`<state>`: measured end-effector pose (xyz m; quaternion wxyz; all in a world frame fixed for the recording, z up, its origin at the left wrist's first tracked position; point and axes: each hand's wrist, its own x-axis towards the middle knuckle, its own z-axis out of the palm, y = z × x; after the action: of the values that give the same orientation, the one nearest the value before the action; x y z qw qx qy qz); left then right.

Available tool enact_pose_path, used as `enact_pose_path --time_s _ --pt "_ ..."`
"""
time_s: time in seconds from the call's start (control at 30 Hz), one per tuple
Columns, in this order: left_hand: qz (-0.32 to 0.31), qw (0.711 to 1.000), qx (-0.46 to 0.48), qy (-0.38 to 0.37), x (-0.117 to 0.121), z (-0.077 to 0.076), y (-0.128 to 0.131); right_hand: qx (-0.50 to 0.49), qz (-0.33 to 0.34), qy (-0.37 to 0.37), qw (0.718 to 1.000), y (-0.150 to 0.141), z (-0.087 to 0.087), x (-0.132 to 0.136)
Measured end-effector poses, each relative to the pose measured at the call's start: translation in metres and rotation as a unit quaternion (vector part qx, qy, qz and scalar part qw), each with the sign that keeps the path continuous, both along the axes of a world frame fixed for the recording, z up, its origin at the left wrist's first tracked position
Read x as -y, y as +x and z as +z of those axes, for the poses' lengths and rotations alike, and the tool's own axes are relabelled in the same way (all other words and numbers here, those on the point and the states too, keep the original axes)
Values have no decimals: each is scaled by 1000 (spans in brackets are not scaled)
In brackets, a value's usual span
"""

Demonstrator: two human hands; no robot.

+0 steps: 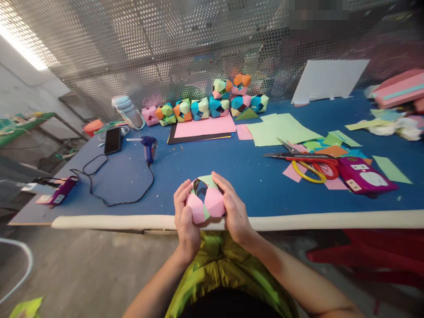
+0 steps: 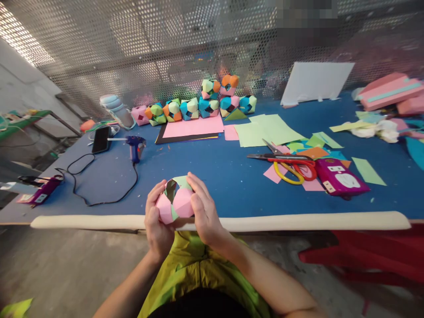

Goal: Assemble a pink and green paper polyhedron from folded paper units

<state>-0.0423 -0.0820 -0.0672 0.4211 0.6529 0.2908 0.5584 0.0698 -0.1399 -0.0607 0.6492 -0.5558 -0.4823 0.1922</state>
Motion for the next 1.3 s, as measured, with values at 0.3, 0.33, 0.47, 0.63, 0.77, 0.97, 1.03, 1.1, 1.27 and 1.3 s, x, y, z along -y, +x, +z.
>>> enact_pose_path --time_s 0.3,0.33,0.47,0.63,0.77,0.97,1.03,1.1,1.27,1.3 --pt "4 999 24 30 1 2 0 31 8 29 999 -2 6 2" --pt "5 999 18 32 1 2 -1 27 5 29 999 -3 6 2" --pt "7 999 -5 34 3 2 -3 21 -3 35 999 -6 5 0" --pt "9 999 8 36 4 0 -4 46 -13 60 997 -8 5 -3" --pt "7 999 38 39 3 -3 -3 51 -32 73 995 -9 2 -5" --pt "12 997 59 39 2 -1 -2 50 -27 83 995 -10 0 -6" --pt "14 997 70 34 2 0 -2 41 -24 82 995 -10 -1 -6" --pt "12 996 78 30 2 0 -1 29 -21 80 996 -10 -1 -7" --pt "-1 995 96 26 1 -3 -3 -2 -18 79 997 -9 1 -8" --pt "-4 995 101 25 1 -4 -3 -9 -16 79 997 -9 2 -8"
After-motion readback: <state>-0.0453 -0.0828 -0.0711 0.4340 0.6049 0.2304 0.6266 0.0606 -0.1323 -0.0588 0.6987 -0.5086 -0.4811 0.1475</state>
